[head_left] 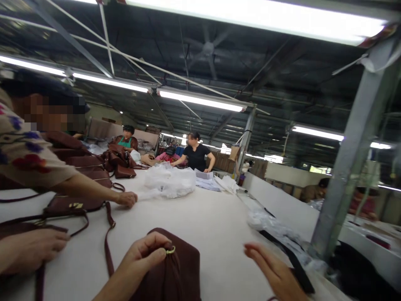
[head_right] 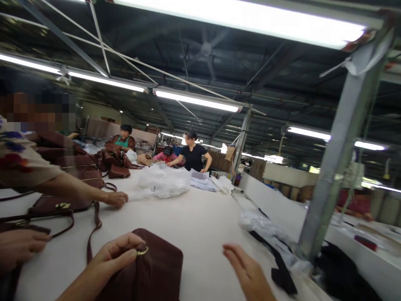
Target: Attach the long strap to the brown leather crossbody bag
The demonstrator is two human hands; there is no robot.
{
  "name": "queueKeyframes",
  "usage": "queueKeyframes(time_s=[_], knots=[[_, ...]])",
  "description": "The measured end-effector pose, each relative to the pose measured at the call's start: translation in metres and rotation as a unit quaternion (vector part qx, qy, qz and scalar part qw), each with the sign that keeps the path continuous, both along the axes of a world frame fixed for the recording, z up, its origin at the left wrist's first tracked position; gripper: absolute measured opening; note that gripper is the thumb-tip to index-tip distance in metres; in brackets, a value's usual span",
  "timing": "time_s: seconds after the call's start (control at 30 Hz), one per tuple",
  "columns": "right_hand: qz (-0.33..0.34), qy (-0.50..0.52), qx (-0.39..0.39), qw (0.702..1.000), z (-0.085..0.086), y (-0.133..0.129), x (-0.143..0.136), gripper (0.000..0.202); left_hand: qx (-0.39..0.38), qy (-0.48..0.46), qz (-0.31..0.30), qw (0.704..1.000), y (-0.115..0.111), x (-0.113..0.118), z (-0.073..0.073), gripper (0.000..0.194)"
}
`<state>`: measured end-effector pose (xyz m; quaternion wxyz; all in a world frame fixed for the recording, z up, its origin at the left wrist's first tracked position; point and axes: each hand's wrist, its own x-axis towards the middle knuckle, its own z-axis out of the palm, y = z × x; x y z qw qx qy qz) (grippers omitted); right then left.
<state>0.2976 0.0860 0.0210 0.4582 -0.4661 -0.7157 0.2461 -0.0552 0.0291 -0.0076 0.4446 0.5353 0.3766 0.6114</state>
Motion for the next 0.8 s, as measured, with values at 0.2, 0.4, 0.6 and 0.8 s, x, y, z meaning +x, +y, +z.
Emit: queueKeyframes(time_s=[0.2, 0.4, 0.6, 0.8], knots=[[0.357, -0.001, -0.108, 0.928, 0.027, -0.031, -0.142, 0.051, 0.012, 0.085, -0.089, 0.992, 0.002, 0.020, 0.017, 0.026], [0.309, -0.113, -0.117, 0.937, 0.040, -0.022, -0.157, 0.017, 0.041, 0.069, -0.094, 0.992, 0.008, 0.015, 0.007, 0.028], [0.297, -0.220, -0.133, 0.920, 0.044, -0.014, -0.155, 0.014, -0.017, 0.034, -0.160, 0.986, 0.006, 0.002, -0.006, 0.029], [0.308, -0.242, -0.073, 0.917, 0.063, -0.015, -0.163, 0.014, -0.034, 0.113, -0.228, 0.966, -0.009, -0.008, -0.010, 0.029]])
